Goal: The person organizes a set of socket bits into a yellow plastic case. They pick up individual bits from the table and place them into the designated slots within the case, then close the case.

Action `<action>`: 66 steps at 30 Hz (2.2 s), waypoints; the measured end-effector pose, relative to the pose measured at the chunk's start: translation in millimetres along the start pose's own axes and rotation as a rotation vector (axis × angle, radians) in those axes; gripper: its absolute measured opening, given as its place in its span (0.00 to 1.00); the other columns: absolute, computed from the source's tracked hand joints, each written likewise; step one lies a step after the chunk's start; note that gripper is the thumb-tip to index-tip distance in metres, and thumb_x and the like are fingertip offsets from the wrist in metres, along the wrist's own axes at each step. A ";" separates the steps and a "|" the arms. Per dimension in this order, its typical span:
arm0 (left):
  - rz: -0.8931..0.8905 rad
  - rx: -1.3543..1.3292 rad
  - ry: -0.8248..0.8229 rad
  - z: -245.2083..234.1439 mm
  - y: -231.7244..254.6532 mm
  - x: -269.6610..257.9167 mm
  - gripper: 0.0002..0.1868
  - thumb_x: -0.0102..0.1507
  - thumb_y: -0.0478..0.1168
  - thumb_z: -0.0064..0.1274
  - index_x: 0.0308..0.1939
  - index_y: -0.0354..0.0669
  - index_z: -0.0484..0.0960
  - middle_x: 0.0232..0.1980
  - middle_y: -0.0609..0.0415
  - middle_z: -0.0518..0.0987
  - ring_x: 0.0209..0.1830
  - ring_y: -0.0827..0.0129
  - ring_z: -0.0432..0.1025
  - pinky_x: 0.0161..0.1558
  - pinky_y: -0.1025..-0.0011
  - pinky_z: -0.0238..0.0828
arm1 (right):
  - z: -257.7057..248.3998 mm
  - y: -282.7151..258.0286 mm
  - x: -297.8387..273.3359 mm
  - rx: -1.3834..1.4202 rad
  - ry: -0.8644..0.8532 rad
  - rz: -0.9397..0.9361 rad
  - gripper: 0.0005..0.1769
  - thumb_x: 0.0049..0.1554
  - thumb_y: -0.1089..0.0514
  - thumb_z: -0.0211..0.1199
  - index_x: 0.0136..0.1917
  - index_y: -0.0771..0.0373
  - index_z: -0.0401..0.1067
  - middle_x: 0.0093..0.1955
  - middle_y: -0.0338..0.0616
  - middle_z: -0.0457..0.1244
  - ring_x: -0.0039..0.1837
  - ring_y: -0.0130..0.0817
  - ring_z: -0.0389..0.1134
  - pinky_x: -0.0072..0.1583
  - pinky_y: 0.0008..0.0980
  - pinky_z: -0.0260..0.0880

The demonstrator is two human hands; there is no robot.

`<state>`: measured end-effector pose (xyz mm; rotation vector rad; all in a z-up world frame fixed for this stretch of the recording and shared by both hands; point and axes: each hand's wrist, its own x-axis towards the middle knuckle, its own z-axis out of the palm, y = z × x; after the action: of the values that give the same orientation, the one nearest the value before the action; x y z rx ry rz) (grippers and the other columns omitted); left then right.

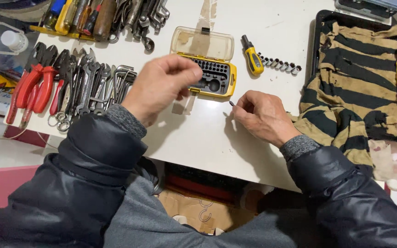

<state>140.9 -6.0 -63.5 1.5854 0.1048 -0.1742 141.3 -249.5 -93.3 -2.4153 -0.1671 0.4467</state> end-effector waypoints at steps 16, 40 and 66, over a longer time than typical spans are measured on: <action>-0.070 0.318 -0.351 39.1 -33.6 15.7 0.14 0.59 0.42 0.59 0.47 0.43 0.88 0.31 0.52 0.83 0.25 0.72 0.78 0.30 0.77 0.76 | 12.5 6.5 -9.3 0.050 0.216 -0.463 0.11 0.60 0.54 0.68 0.40 0.63 0.74 0.33 0.46 0.65 0.39 0.39 0.72 0.42 0.34 0.74; -0.178 0.274 -0.370 36.4 -23.3 16.6 0.10 0.60 0.36 0.55 0.41 0.34 0.86 0.32 0.47 0.84 0.30 0.72 0.77 0.35 0.76 0.79 | 11.5 -8.5 -21.8 -0.095 0.257 -0.525 0.07 0.60 0.57 0.65 0.43 0.62 0.75 0.34 0.45 0.66 0.38 0.36 0.73 0.39 0.31 0.74; -0.235 0.449 -0.578 38.5 -19.9 15.7 0.09 0.56 0.42 0.61 0.37 0.42 0.88 0.30 0.55 0.85 0.27 0.73 0.79 0.33 0.79 0.73 | 13.7 9.5 -43.7 -0.397 0.366 -0.595 0.06 0.56 0.53 0.62 0.40 0.54 0.71 0.32 0.38 0.58 0.36 0.42 0.68 0.38 0.35 0.69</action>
<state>151.1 -44.6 -86.4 1.9008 -0.2151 -0.8801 95.7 -258.8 -97.3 -2.6087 -0.8449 -0.3265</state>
